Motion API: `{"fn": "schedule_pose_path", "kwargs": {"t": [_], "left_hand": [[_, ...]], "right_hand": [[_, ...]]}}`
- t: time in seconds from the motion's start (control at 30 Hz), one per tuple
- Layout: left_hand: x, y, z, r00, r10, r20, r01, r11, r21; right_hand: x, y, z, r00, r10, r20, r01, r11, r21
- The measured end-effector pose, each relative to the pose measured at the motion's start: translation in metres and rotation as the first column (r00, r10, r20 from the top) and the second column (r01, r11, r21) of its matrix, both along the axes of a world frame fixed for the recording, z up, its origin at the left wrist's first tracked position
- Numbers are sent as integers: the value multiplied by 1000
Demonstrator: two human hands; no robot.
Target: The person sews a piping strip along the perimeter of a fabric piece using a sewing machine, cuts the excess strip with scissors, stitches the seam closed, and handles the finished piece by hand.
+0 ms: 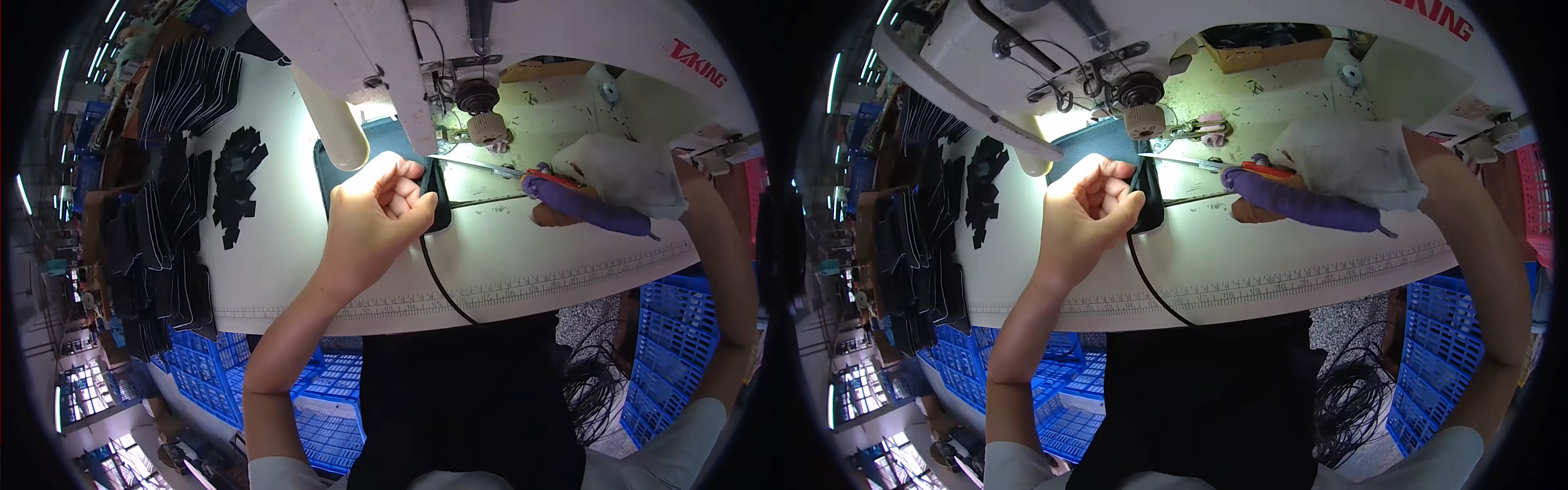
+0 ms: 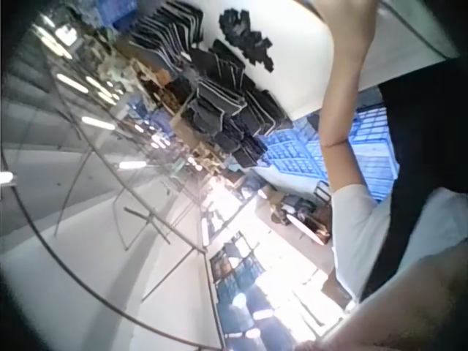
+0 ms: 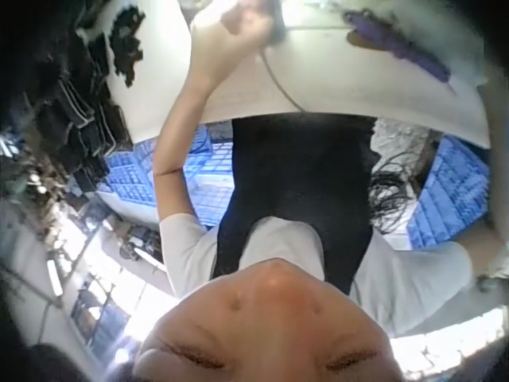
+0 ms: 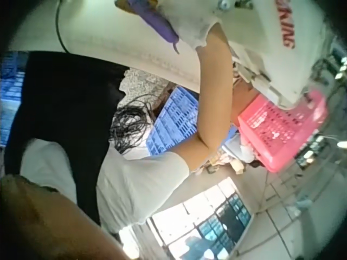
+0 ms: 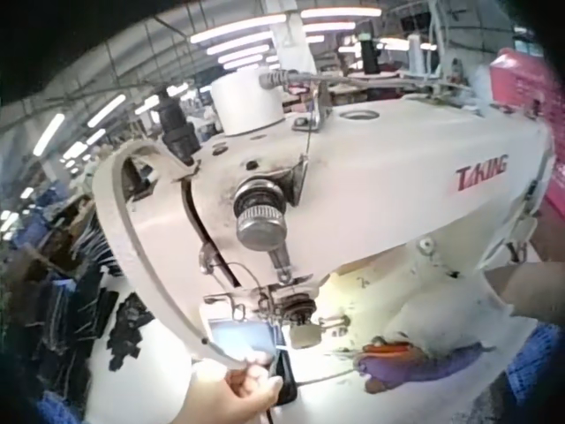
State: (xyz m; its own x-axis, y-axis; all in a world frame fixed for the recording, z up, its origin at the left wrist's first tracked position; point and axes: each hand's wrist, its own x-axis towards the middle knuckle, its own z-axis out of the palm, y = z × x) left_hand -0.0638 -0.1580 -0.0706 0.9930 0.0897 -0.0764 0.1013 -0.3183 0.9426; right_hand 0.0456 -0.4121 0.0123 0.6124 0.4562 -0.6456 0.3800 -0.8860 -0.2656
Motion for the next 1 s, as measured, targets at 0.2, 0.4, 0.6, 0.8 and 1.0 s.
{"fn": "schedule_pose_path", "kwargs": {"t": [0.2, 0.4, 0.6, 0.8, 1.0], "left_hand": [[1, 5, -5, 997, -66, 48, 65, 998, 19], [-2, 11, 9, 998, -39, -39, 31, 979, -204], [-22, 60, 57, 995, 47, -83, -51, 998, -38], [-11, 5, 7, 874, -351, 337, 93, 800, 593], [-19, -1, -8, 849, -387, 360, 3, 685, 729]], "right_hand": [[22, -22, -27, 966, 186, 179, -221, 955, 197], [1, -2, -1, 963, 179, 200, -210, 966, 149], [-29, -49, -4, 975, -205, -91, 222, 936, 275], [-39, -9, -12, 984, -176, -14, 173, 941, 290], [-41, -1, -18, 991, -130, -24, 132, 968, 212]]}}
